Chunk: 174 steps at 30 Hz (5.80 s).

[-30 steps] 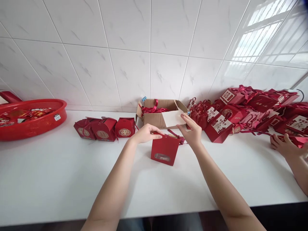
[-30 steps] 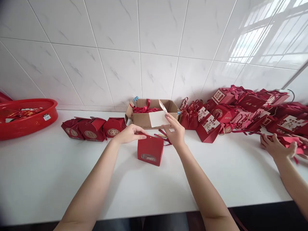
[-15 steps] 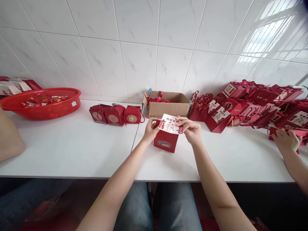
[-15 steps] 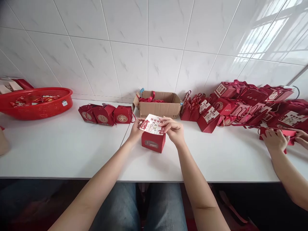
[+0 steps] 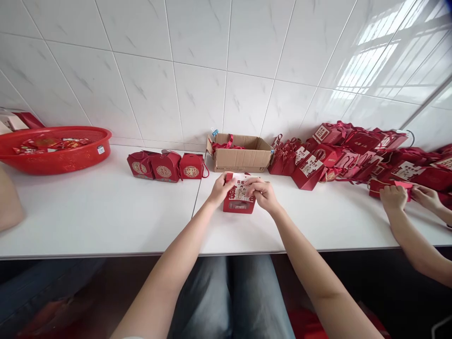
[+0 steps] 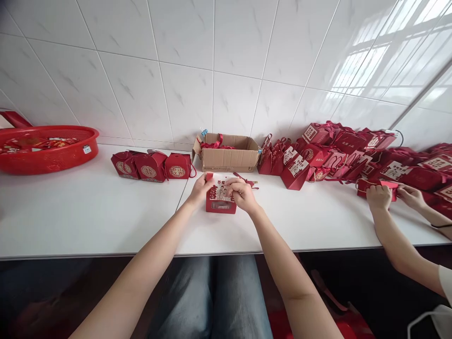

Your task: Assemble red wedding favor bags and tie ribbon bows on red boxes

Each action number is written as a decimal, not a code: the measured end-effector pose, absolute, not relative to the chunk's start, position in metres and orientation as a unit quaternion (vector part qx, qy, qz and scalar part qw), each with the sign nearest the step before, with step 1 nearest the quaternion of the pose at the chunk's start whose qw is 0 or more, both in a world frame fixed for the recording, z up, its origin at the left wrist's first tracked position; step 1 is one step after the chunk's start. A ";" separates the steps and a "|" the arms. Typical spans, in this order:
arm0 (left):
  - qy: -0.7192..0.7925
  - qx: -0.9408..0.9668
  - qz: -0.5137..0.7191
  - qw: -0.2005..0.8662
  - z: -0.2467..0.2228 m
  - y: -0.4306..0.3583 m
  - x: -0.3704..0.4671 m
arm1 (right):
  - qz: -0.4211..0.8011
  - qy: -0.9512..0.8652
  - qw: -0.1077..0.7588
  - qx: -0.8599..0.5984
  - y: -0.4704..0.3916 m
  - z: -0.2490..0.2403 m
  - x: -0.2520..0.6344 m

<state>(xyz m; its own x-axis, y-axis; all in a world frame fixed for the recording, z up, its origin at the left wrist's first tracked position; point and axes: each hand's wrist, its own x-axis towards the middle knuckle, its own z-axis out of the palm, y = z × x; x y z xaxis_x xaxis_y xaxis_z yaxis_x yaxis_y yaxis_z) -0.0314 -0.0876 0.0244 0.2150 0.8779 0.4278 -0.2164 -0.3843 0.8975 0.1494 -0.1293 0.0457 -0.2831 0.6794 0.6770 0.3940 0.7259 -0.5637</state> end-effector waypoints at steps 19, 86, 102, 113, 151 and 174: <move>0.278 0.616 0.561 0.479 0.015 -0.089 -0.028 | 0.238 -0.658 0.594 -0.396 -0.105 0.035 0.133; 0.314 0.770 0.533 0.155 -0.020 -0.057 -0.033 | 0.326 -0.565 0.664 -0.366 -0.099 -0.002 0.131; 0.309 0.756 0.543 0.193 -0.022 -0.060 -0.026 | 0.333 -0.563 0.659 -0.370 -0.102 0.001 0.137; 0.293 0.757 0.552 0.195 -0.023 -0.059 -0.027 | 0.340 -0.546 0.660 -0.389 -0.101 0.001 0.134; 0.408 0.568 0.569 0.432 0.016 -0.081 -0.038 | 0.083 -0.699 0.398 -0.588 -0.029 -0.025 0.234; 0.410 0.560 0.560 0.452 0.021 -0.085 -0.034 | 0.087 -0.663 0.350 -0.656 -0.031 -0.011 0.231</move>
